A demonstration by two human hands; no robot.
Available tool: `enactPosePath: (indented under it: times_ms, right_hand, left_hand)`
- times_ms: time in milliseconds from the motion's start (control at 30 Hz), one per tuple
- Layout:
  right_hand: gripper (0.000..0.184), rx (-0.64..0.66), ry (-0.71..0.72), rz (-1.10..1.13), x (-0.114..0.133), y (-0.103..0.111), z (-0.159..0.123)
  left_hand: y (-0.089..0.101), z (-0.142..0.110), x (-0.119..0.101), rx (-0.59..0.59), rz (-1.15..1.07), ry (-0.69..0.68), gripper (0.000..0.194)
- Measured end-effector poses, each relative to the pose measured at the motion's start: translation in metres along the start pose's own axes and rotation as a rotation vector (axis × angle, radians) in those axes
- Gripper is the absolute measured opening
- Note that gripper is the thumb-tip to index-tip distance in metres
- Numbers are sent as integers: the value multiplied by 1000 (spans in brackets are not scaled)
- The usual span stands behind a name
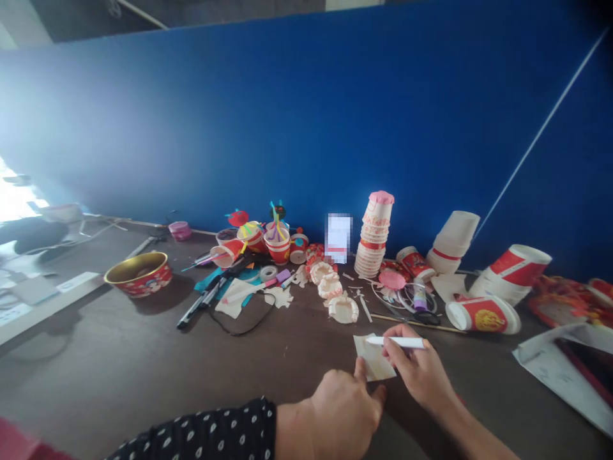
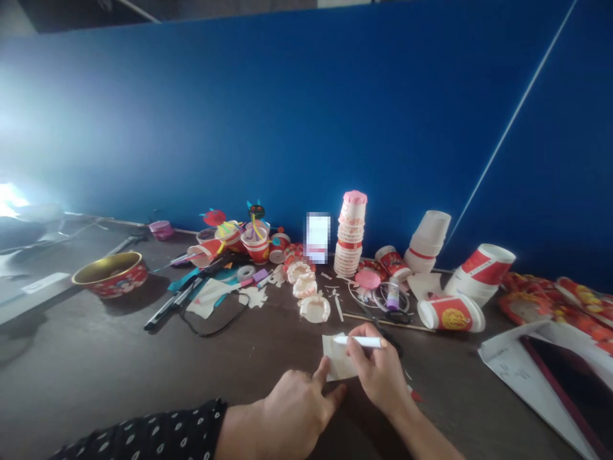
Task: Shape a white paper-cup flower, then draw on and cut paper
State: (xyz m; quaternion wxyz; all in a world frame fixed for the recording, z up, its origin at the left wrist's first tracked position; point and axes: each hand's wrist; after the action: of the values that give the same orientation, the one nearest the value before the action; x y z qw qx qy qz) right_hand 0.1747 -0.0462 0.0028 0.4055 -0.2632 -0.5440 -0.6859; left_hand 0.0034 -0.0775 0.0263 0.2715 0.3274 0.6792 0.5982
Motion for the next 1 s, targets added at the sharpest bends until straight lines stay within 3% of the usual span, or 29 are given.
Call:
enactPosePath:
  times_ms: [167, 467, 700, 1000]
  right_hand:
    - [23, 16, -32, 48, 0, 0, 2]
    - [23, 12, -34, 77, -9, -1, 4]
    - [24, 8, -59, 116, -10, -1, 3]
    - [24, -8, -84, 181, -6, 0, 3]
  left_hand:
    - [4, 1, 0, 12, -25, 12, 44]
    - [-5, 5, 5, -47, -18, 19, 34]
    - [2, 4, 6, -75, -10, 10, 28]
    - [0, 5, 5, -77, -24, 17, 28]
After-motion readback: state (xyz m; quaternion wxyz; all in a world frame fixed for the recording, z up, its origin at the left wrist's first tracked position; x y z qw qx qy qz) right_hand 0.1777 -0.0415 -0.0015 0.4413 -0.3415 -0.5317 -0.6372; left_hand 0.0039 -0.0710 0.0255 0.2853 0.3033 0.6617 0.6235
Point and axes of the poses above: each hand's wrist, its own z-axis towards the middle knuckle, its own y-axis out of the back of the hand, x = y × z, and after that the axes turned 4 degrees about y, right-handed
